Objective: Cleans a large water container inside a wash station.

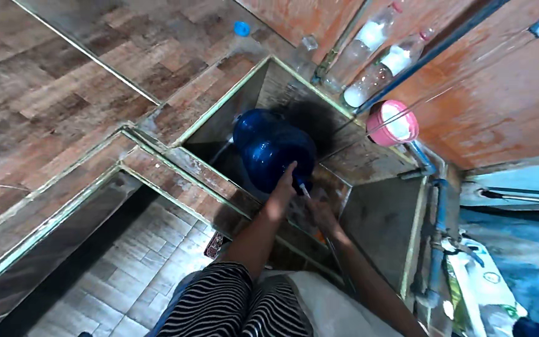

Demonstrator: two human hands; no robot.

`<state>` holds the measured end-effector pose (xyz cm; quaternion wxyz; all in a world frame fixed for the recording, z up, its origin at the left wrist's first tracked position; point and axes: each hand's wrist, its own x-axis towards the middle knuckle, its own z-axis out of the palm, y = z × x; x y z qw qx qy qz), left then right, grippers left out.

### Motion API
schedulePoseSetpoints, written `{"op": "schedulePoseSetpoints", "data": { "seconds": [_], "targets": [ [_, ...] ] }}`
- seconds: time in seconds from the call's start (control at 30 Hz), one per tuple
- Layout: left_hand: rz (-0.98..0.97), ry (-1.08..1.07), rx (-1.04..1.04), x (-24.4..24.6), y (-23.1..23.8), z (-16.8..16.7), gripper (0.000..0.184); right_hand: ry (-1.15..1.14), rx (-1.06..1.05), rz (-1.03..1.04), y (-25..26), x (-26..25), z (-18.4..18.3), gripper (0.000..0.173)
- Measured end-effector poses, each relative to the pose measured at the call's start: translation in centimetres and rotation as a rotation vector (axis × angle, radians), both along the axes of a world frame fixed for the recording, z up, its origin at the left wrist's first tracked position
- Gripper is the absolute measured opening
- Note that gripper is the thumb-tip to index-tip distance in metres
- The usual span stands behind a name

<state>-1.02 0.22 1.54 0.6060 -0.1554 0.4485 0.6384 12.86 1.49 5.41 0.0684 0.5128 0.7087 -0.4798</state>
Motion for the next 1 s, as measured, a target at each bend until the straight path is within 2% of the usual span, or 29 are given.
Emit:
{"op": "schedulePoseSetpoints", "data": {
  "seconds": [0.23, 0.4, 0.47, 0.8, 0.93, 1.0],
  "targets": [
    [-0.091, 0.229, 0.08, -0.6, -3.0, 0.5, 0.055, -0.148, 0.071, 0.144, -1.9, 0.3, 2.3, 0.052],
    [-0.068, 0.062, -0.125, -0.5, -1.7, 0.6, 0.067, -0.195, 0.105, 0.216, -3.1, 1.2, 4.1, 0.054],
    [-0.087, 0.025, -0.159, -0.2, -1.5, 1.0, 0.065, -0.203, 0.115, 0.236, -3.6, 1.9, 4.9, 0.054],
    [-0.268, 0.053, -0.178, 2.6, -0.7, 0.9, 0.061, -0.226, 0.129, 0.293, -4.7, 6.6, 6.5, 0.055],
    [-0.196, 0.322, -0.025, 1.4, -1.8, -1.4, 0.056, -0.143, 0.129, 0.317, -6.1, 10.0, 8.5, 0.054],
    [-0.282, 0.348, -0.14, 0.3, -0.6, -0.6, 0.054, -0.065, 0.086, 0.192, -5.6, 12.7, 8.6, 0.052]
  ]
}}
